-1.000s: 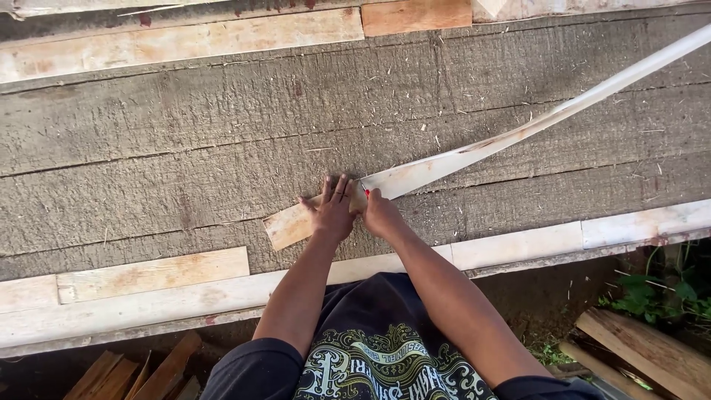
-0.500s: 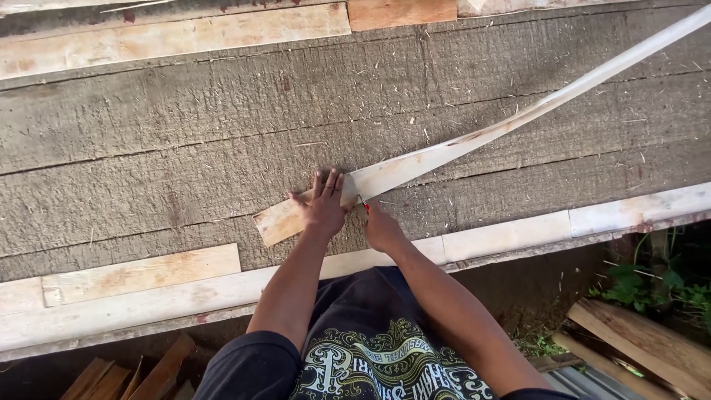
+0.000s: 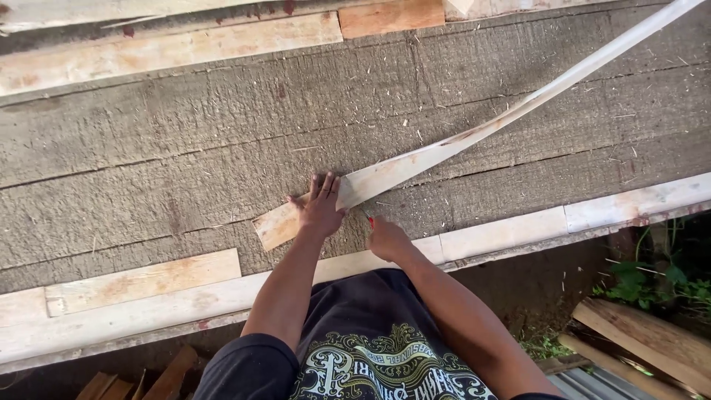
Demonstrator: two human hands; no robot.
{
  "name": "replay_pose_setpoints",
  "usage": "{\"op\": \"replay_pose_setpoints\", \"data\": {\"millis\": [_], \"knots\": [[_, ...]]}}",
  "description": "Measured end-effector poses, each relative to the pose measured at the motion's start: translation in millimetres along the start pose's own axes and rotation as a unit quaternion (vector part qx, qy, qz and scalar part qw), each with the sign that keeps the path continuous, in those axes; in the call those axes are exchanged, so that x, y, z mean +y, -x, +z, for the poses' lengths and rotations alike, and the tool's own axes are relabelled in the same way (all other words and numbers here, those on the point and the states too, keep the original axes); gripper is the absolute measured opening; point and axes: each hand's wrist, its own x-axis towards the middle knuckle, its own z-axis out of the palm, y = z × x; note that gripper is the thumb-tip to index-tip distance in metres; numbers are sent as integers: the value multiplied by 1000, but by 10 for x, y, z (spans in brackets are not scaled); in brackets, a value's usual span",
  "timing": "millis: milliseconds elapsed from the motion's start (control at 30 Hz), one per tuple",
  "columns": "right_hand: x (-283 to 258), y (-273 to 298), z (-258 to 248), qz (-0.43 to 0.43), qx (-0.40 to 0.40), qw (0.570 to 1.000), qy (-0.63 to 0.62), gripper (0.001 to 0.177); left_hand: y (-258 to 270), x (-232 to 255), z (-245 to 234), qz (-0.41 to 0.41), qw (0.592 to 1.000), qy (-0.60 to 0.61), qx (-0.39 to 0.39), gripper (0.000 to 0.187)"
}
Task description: The person uses a red utility knife to cut thin strips of light-colored wood on a wooden platform. They repeatedly position the wood, score it with the knife, and break off the cut pieces, which are then placed in a pile.
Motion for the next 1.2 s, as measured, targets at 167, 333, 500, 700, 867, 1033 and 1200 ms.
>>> {"op": "replay_pose_setpoints", "data": {"millis": [167,333,500,700,867,1033,1200], "knots": [[-34,-340,-66,-52,73,996,-20,32,-15,-6,23,2,1000,12,0,80],[-204,-673,-30,-84,112,990,-13,32,4,-5,-7,-11,1000,5,9,80],[-111,-924,150,-76,127,989,12,33,28,10,-18,-11,1000,15,9,79],[-43,-990,245,-84,149,985,-5,28,-28,-9,63,-12,999,35,17,79],[-45,-1007,225,-95,155,983,18,29,-40,-9,102,-15,999,25,26,82],[-5,-1010,228,-116,173,978,17,27,-71,-6,119,-12,999,23,27,82],[-41,-981,215,-101,154,983,20,28,-109,-19,156,-12,999,30,23,83]]}}
